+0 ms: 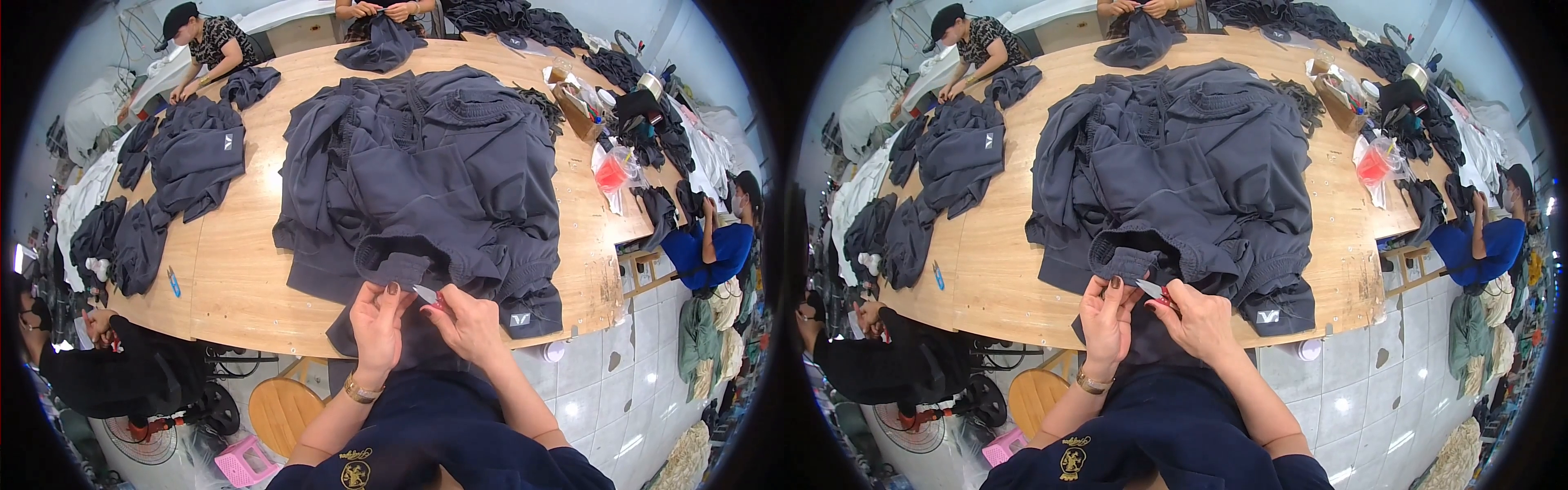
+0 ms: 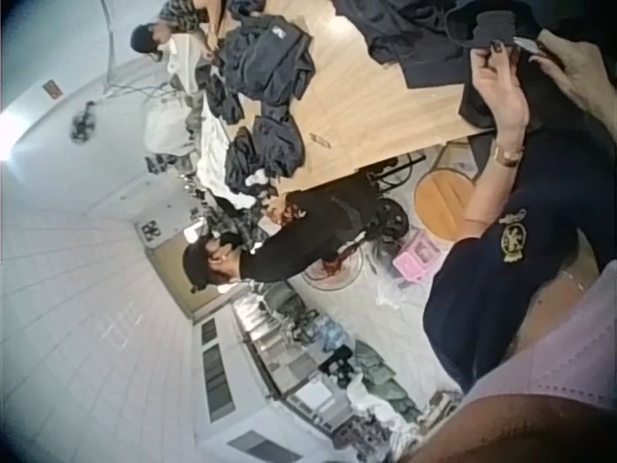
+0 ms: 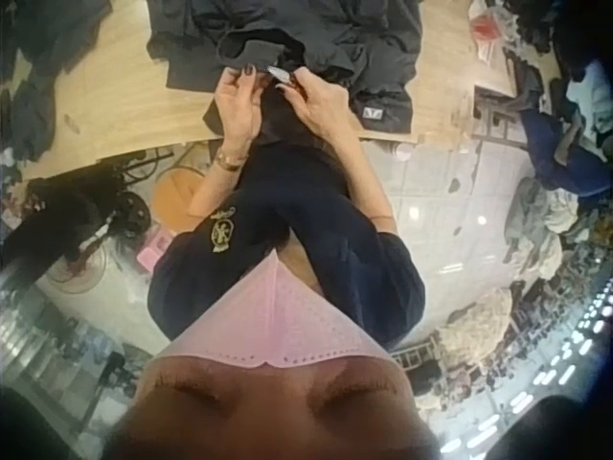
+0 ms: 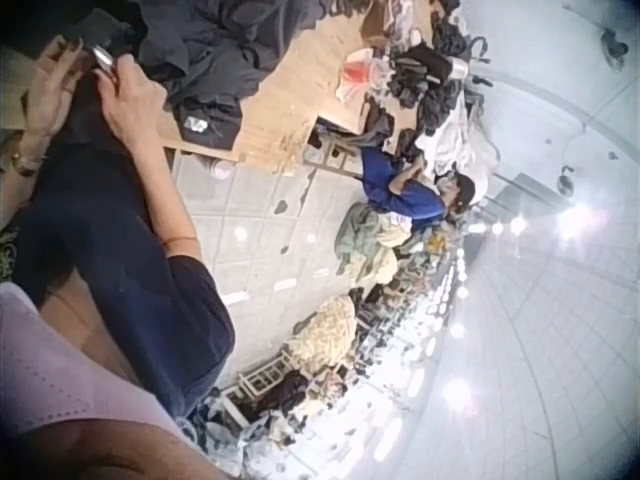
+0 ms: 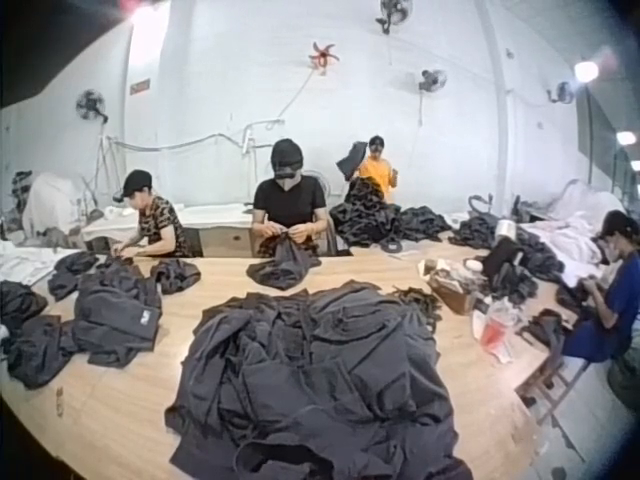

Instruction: Inspecting gray pants and clipping loose threads with small thread clippers.

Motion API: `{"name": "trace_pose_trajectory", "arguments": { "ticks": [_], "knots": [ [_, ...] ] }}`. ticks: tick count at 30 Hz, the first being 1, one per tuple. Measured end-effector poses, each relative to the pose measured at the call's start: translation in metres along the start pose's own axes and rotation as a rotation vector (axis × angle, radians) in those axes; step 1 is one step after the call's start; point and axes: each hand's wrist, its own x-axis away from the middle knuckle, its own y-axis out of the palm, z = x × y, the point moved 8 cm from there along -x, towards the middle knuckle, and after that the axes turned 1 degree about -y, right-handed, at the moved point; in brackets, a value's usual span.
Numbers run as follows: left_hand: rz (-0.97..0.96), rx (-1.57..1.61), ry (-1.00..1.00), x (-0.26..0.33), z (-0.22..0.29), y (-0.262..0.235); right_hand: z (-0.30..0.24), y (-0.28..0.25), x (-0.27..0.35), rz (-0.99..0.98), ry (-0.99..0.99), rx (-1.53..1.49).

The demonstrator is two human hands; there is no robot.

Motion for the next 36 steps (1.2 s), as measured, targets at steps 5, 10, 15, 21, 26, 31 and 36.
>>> {"name": "trace_pose_trajectory", "arguments": {
  "ticks": [5, 10, 15, 21, 26, 31, 36],
  "knots": [
    [-0.005, -0.056, 0.04, 0.001, 0.003, 0.001, -0.003, -0.001, -0.003, 0.002, -0.026, 0.046],
    [-0.029, -0.09, 0.071, 0.003, 0.003, 0.001, -0.006, -0.001, -0.006, 0.001, -0.053, 0.081],
    [-0.049, -0.048, 0.083, 0.001, 0.006, 0.002, 0.001, -0.004, -0.005, 0.125, -0.055, 0.024],
    [0.006, 0.07, -0.165, -0.001, -0.002, -0.003, 0.015, -0.002, 0.0, 0.172, 0.164, -0.412],
    [0.0, 0.079, -0.135, 0.001, -0.004, 0.0, 0.01, 0.008, -0.007, 0.189, 0.237, -0.587],
    [-0.042, -0.016, -0.028, 0.004, -0.007, -0.003, 0.002, 0.012, -0.015, 0.185, 0.179, -0.52],
    [0.036, 0.07, -0.209, 0.004, -0.006, 0.002, 0.026, 0.02, -0.01, 0.236, 0.283, -0.752]
  ]
}}
